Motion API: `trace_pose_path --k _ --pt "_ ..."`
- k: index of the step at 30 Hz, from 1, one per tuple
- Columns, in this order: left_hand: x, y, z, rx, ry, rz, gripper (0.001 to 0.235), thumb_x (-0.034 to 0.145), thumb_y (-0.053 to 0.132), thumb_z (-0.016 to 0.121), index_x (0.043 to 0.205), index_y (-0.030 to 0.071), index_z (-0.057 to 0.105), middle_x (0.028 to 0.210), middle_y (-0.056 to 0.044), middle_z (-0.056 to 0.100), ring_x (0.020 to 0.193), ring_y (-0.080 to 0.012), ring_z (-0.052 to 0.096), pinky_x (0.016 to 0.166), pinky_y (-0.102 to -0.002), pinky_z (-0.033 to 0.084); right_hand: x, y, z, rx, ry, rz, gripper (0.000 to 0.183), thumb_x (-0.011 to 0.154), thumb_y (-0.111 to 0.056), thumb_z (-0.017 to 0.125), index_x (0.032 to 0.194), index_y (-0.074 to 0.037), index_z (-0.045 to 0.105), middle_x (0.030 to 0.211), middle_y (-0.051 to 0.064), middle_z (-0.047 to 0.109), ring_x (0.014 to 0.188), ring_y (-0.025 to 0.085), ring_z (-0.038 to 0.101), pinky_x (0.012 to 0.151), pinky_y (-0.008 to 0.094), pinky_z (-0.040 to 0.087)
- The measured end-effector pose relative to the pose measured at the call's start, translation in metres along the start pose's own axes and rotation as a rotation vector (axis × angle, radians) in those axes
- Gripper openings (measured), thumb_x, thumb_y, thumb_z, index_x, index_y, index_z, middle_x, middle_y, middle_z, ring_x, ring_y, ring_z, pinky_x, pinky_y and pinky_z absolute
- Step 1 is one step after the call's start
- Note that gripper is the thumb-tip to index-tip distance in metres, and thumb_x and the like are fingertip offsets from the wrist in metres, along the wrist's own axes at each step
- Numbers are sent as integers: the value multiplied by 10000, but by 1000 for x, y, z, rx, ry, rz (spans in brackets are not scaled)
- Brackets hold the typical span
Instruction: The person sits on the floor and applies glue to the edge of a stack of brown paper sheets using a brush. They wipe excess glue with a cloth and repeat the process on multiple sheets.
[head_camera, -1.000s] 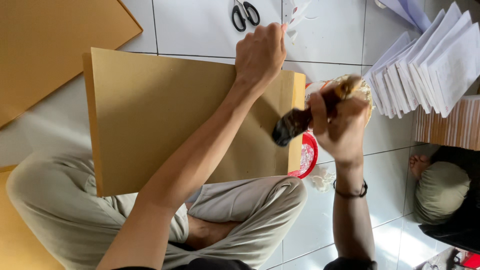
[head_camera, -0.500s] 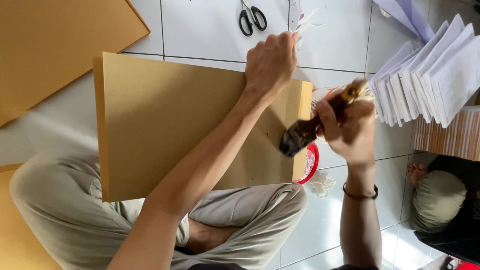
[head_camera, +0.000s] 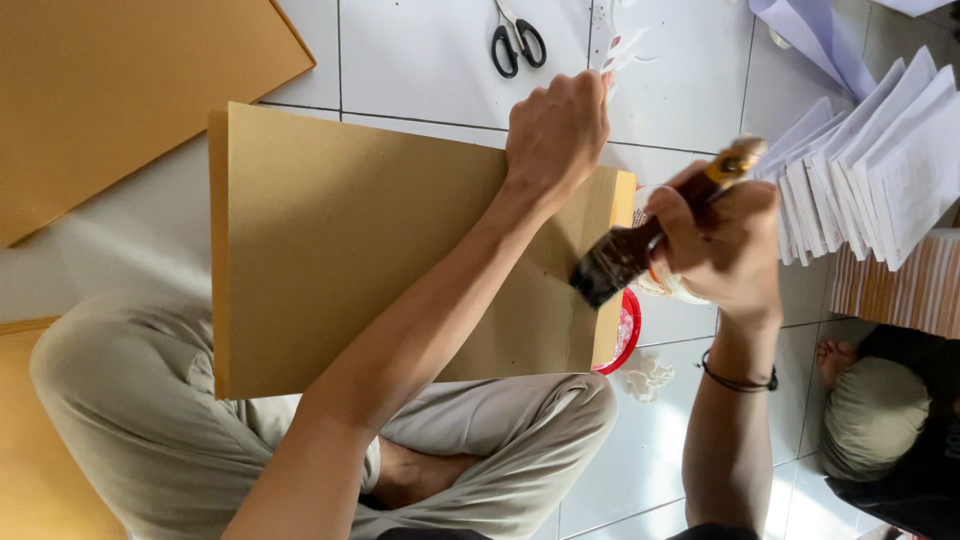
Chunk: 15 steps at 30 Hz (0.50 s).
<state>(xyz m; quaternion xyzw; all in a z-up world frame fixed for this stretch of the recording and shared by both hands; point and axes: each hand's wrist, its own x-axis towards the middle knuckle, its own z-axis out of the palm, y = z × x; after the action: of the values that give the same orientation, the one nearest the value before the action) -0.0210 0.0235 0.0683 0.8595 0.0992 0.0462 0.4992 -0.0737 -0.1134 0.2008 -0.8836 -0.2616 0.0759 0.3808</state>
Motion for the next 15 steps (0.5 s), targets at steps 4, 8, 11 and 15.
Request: trace_pose_path --k 4,8,11,15 --pt "-3 1 0 1 17 49 403 1082 270 376 839 31 590 671 -137 665 570 -420 664 498 -536 460 30 46 6 -42 62 -129 255 1076 -14 538 853 82 619 716 146 614 516 187 548 430 297 418" --pt "8 -12 20 64 79 9 425 1066 352 358 874 66 608 786 -165 690 725 -493 669 587 -596 458 69 59 -1 -218 280 -373 327 1192 -86 522 942 104 610 664 155 641 533 227 681 469 313 468" --pt "4 -11 18 30 64 1 421 1079 329 347 802 63 520 681 -122 619 599 -438 614 527 -546 416 47 66 -9 -252 469 -463 317 1187 -86 534 987 150 608 719 223 697 493 247 691 409 305 591" --pt "7 -6 13 12 -11 -20 426 1060 325 314 926 62 621 793 -161 689 702 -475 664 619 -581 465 -46 38 32 -319 565 -404 223 1137 -111 521 972 33 477 823 158 652 497 207 631 487 320 575"
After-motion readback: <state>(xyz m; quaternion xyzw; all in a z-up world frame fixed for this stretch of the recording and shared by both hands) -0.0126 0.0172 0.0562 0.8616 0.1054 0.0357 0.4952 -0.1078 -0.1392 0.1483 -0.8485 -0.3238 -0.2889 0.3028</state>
